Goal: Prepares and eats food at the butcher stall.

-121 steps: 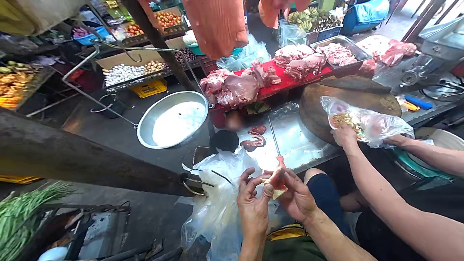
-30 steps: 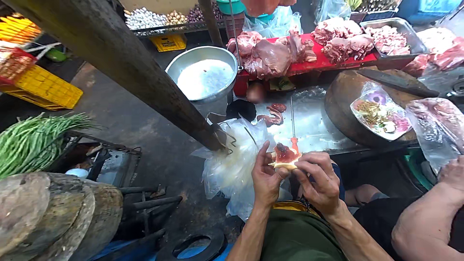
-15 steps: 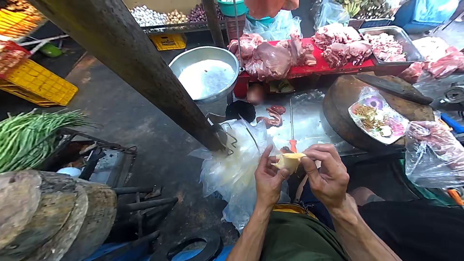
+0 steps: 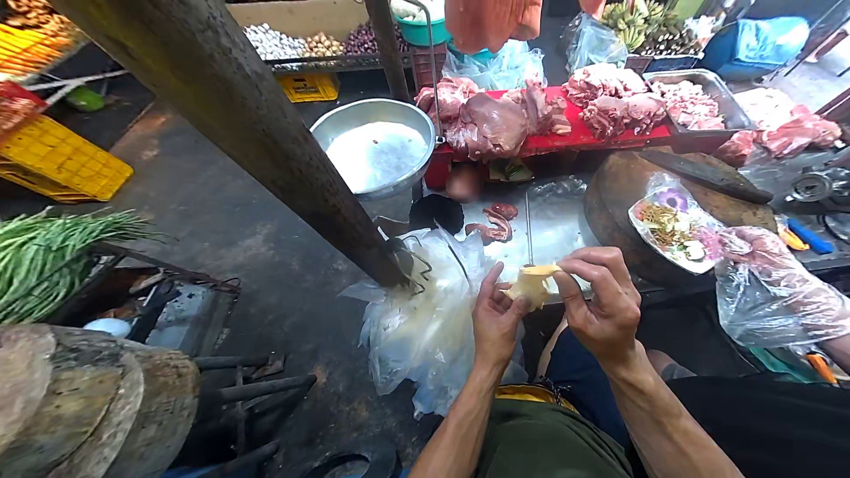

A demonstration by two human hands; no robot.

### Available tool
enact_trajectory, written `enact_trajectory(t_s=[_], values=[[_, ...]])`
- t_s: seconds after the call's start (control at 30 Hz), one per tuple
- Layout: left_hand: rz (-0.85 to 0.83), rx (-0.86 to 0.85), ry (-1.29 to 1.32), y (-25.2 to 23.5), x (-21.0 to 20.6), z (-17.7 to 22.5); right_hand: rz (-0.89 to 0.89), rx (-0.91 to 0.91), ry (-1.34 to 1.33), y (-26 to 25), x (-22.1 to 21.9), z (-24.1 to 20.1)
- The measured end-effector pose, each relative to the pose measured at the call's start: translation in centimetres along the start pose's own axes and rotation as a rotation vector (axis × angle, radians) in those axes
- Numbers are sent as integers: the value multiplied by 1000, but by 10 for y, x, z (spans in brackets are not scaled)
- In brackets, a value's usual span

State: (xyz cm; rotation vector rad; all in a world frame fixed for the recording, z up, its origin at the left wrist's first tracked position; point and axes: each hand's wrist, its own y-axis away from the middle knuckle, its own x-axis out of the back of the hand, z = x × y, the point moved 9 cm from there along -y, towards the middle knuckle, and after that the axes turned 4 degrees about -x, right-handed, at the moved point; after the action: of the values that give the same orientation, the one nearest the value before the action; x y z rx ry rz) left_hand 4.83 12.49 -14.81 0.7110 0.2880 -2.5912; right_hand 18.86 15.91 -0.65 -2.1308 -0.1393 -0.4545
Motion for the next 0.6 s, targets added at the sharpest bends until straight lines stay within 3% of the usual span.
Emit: enact_trajectory(t_s=[0.23,0.5,0.6], values=[[41,13,12,-12,0,-15,4,-71,-84,-11,7,-2],[-4,-59,84,-9,-6,-5,-153,-672,-329,15,-24,59],[-10,-71,82,-5,-9,-5,-179,-768,-293,22,-27,72]])
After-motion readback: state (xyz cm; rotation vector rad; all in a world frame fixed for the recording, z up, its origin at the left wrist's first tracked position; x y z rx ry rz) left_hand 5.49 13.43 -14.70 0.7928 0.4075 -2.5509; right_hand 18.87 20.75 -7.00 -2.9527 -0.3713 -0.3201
